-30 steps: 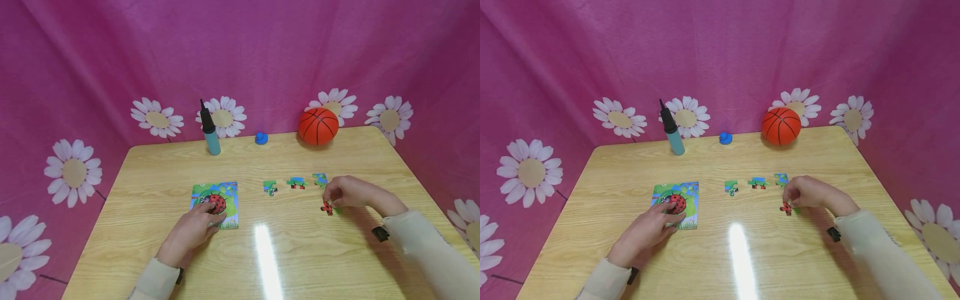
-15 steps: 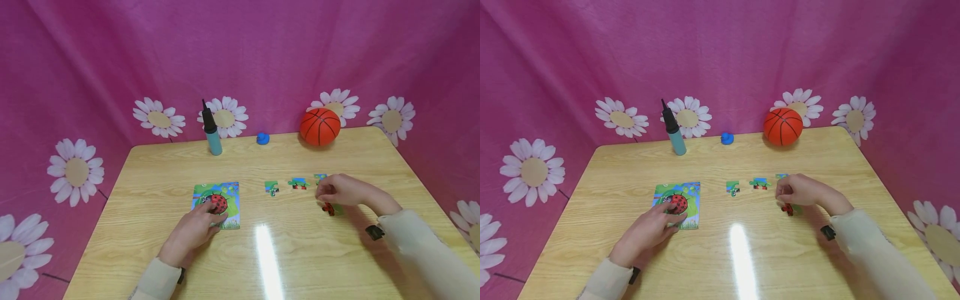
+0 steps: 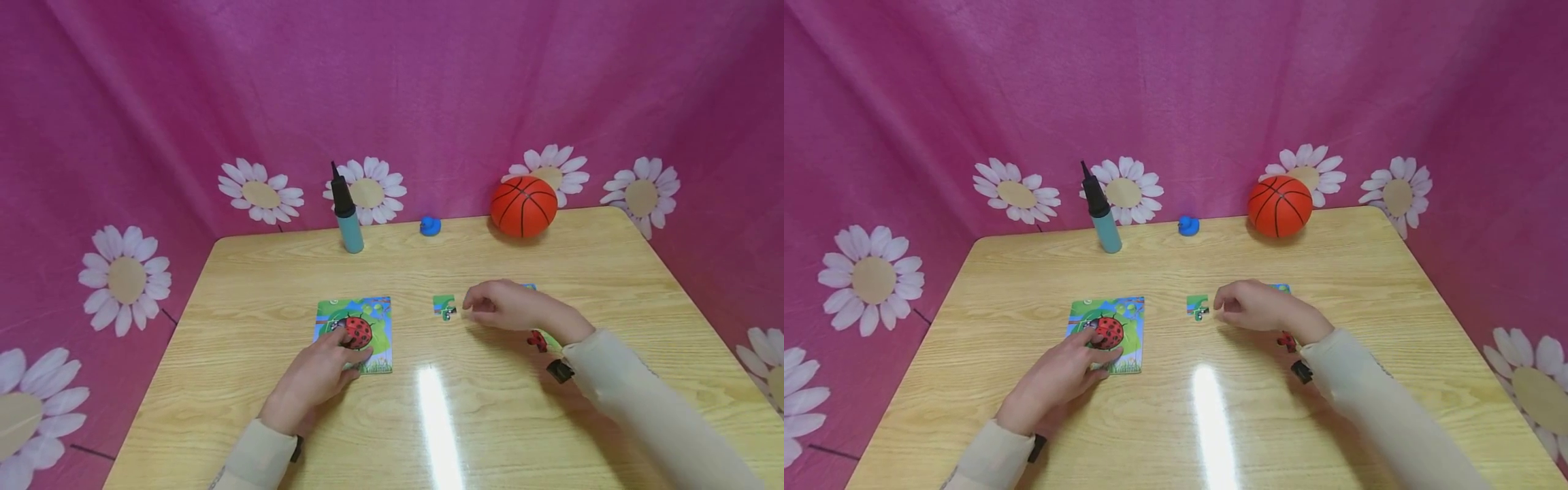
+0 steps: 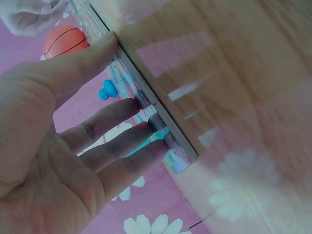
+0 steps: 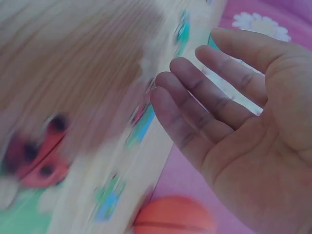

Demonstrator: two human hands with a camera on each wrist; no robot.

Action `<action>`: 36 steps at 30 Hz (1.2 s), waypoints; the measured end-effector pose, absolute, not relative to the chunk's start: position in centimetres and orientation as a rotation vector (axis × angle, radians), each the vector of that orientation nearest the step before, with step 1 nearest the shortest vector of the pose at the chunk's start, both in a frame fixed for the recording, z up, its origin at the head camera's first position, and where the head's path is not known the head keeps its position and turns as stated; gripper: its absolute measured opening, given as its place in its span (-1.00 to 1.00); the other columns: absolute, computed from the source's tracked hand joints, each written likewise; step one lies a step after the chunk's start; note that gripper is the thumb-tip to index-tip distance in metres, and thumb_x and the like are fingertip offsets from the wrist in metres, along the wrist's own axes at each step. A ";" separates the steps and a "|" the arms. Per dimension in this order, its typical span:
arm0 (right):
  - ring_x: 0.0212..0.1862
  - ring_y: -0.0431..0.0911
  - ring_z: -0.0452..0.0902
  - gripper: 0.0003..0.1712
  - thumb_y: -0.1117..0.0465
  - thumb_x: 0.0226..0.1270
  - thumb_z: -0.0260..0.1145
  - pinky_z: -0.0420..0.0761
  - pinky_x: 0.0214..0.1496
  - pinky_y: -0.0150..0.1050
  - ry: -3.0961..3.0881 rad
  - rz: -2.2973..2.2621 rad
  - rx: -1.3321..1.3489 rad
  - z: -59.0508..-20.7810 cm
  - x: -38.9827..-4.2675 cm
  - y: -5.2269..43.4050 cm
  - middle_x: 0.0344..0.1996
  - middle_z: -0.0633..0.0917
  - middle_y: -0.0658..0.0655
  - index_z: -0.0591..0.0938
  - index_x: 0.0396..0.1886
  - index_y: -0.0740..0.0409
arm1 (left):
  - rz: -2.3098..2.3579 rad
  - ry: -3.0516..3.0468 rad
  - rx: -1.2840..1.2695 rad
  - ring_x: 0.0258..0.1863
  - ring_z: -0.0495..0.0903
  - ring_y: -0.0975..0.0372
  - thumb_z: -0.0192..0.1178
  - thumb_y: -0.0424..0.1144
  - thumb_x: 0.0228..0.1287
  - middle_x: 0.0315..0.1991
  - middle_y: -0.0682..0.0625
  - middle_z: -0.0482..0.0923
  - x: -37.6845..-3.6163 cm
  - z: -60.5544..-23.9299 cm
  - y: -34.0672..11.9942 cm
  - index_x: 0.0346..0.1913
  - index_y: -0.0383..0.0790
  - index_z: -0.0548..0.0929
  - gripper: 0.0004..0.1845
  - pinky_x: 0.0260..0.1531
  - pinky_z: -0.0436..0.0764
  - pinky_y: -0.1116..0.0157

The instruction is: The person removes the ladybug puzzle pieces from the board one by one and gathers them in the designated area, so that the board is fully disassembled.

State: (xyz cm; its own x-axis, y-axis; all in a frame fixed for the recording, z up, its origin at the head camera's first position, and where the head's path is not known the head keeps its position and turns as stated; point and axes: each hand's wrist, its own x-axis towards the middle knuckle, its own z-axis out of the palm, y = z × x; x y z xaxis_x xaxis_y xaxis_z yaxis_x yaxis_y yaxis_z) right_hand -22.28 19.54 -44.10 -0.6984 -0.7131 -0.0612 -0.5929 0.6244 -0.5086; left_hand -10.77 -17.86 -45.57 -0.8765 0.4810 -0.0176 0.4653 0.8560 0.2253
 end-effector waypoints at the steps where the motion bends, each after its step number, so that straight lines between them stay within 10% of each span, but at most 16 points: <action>1: -0.23 -0.14 0.56 -0.86 0.25 0.46 0.39 0.63 -0.06 -0.20 2.585 -0.677 -1.080 -44.0 -22.3 19.0 -0.30 0.70 -0.07 0.76 -0.06 0.14 | 0.327 2.955 0.751 0.12 0.65 -0.06 0.50 -0.24 0.28 0.15 -0.29 0.60 -10.8 -45.6 -17.8 0.23 0.09 0.77 -0.56 0.09 0.73 -0.01; 22: 0.42 0.11 0.56 -0.44 0.24 0.47 0.38 0.53 0.49 0.02 2.417 -0.687 -1.345 -44.5 -21.6 5.9 0.33 0.66 0.26 0.56 0.39 0.34 | 0.319 2.985 0.842 0.03 0.65 0.03 0.55 -0.20 0.21 0.01 -0.19 0.62 -11.1 -45.5 -17.9 0.12 0.09 0.84 -0.61 0.02 0.75 0.05; 36: 0.01 0.04 0.60 -0.78 0.31 0.34 0.43 0.52 0.11 -0.16 2.438 -0.724 -1.506 -45.9 -20.1 0.3 -0.08 0.72 0.22 0.73 -0.05 0.26 | 0.263 3.014 0.971 0.07 0.63 0.04 0.56 -0.16 0.18 0.03 -0.08 0.60 -11.2 -45.9 -18.3 -0.09 0.01 0.88 -0.78 -0.01 0.74 0.11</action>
